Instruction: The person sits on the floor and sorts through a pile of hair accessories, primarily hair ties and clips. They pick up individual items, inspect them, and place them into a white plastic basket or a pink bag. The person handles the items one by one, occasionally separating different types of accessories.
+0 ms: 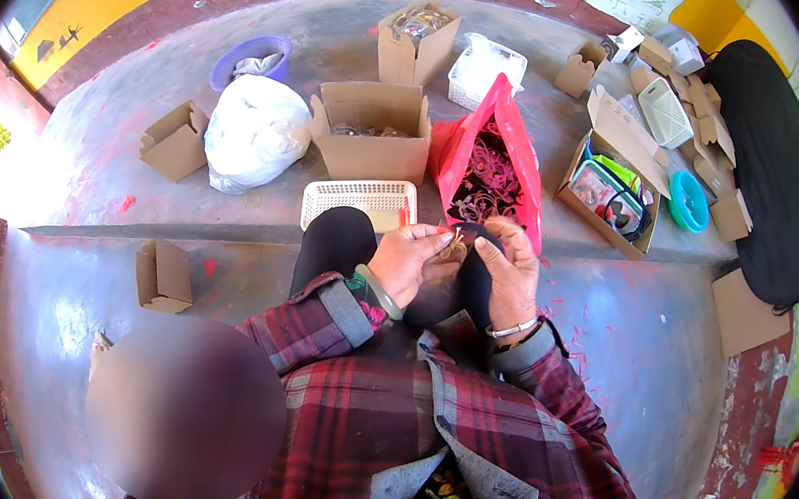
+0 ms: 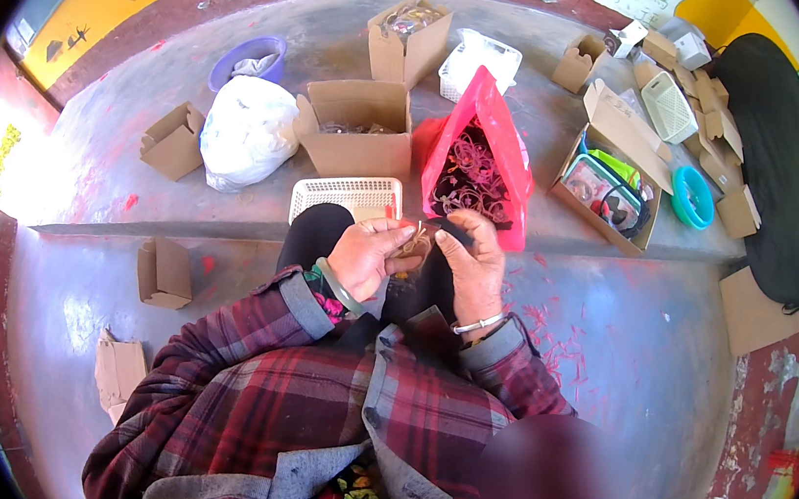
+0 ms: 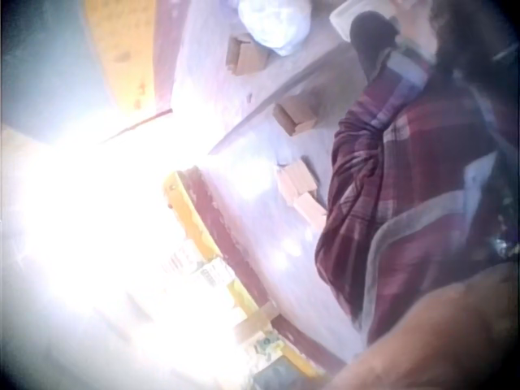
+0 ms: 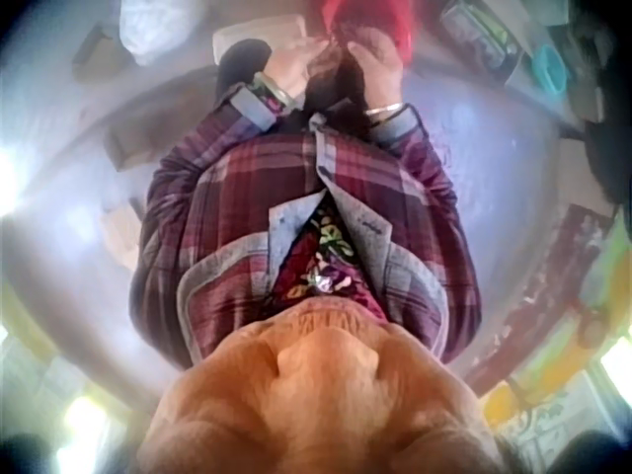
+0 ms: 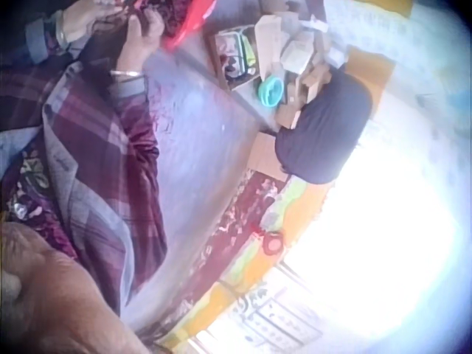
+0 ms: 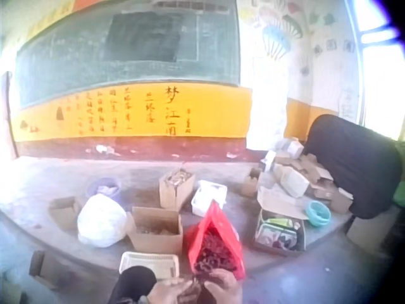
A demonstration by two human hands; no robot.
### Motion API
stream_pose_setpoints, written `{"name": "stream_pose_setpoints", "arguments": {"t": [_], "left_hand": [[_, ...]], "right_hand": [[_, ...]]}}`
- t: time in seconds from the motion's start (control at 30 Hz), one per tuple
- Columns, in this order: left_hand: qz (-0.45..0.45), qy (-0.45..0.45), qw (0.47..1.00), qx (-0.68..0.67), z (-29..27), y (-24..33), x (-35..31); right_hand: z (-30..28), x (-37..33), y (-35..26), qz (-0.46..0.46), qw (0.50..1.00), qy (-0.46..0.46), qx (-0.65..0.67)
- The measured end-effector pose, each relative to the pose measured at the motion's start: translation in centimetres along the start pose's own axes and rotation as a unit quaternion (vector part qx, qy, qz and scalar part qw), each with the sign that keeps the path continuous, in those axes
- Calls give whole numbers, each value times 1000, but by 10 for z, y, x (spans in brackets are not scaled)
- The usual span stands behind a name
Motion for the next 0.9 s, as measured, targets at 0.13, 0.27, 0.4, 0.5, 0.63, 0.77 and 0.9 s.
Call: {"name": "stream_pose_setpoints", "arguments": {"t": [0.13,0.27,0.4,0.5,0.63,0.77,0.9], "left_hand": [[-13,-12,999,32,-10,6,-15],[-1,-35,999,29,-26,7,-25],[8,-21,1000,-1,-41,11,-35],[8,-23,999,-29,-50,12,-38],[8,-15,1000,-21,-60,6,-33],[-1,-14,1000,-6,-64,0,-27],[-23,-21,999,28,-60,3,-27]], "right_hand": [[22,-3,-29,-206,874,-150,-414],[44,-5,-26,-247,789,-236,-511],[56,-5,-14,-240,761,-278,-535],[60,-2,-8,-228,753,-301,-539],[61,3,6,-211,755,-322,-531],[58,11,16,-140,776,-350,-505],[50,17,23,-49,786,-377,-486]]}}
Point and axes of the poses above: each hand's wrist, its own x-axis towards the middle knuckle, its own z-axis out of the palm, y = z × x, the point moved 2 cm from there along x, towards the middle knuckle, and after that the axes turned 9 degrees about x, right-handed, at the moved point
